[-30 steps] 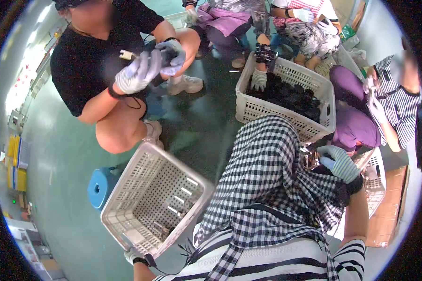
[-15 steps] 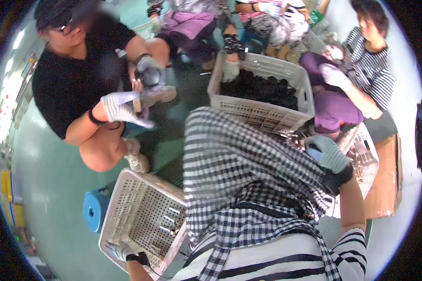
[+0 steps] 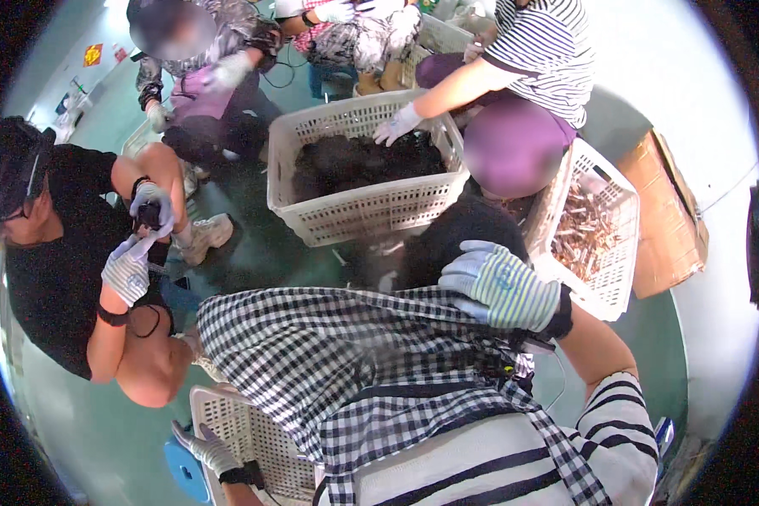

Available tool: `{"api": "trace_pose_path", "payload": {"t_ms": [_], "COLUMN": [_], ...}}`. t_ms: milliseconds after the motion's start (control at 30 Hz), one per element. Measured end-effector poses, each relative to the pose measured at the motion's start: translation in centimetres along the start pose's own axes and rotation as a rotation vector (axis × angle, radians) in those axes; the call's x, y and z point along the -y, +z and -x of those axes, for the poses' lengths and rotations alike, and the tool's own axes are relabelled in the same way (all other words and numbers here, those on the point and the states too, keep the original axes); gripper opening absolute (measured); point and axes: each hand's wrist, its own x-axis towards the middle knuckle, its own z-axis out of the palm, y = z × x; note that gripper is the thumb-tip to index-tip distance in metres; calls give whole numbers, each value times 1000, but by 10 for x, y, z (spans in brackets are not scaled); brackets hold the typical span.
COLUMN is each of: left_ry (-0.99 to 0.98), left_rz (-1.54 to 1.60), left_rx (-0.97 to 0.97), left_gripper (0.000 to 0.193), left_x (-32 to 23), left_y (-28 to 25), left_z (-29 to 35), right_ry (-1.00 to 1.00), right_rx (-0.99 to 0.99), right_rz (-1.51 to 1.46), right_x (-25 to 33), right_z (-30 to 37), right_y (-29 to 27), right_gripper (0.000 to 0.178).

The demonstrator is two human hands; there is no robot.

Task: Sorting and cleaning plastic/rubber manufacturing parts by hand while wearing gloves.

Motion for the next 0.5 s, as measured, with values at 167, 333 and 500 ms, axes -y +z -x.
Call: {"api": "trace_pose_path", "payload": {"t_ms": [167, 333, 500], "left_ry": [62, -118, -123], "left_rz": [60, 425, 660], "left_rx": [94, 167, 154], "left_gripper": [73, 69, 49], "left_x": [-12, -10, 68], "left_y": [23, 35, 59], "left_z": [-4, -3, -70], "right_ry": [-82, -9, 83], "right_rx": [17, 44, -7], "right_rz": [-39, 20, 3], "right_x": [16, 28, 32], "right_z": [0, -1, 17], "right_y": [-9, -25, -73], "right_gripper": [36, 34, 33]}}
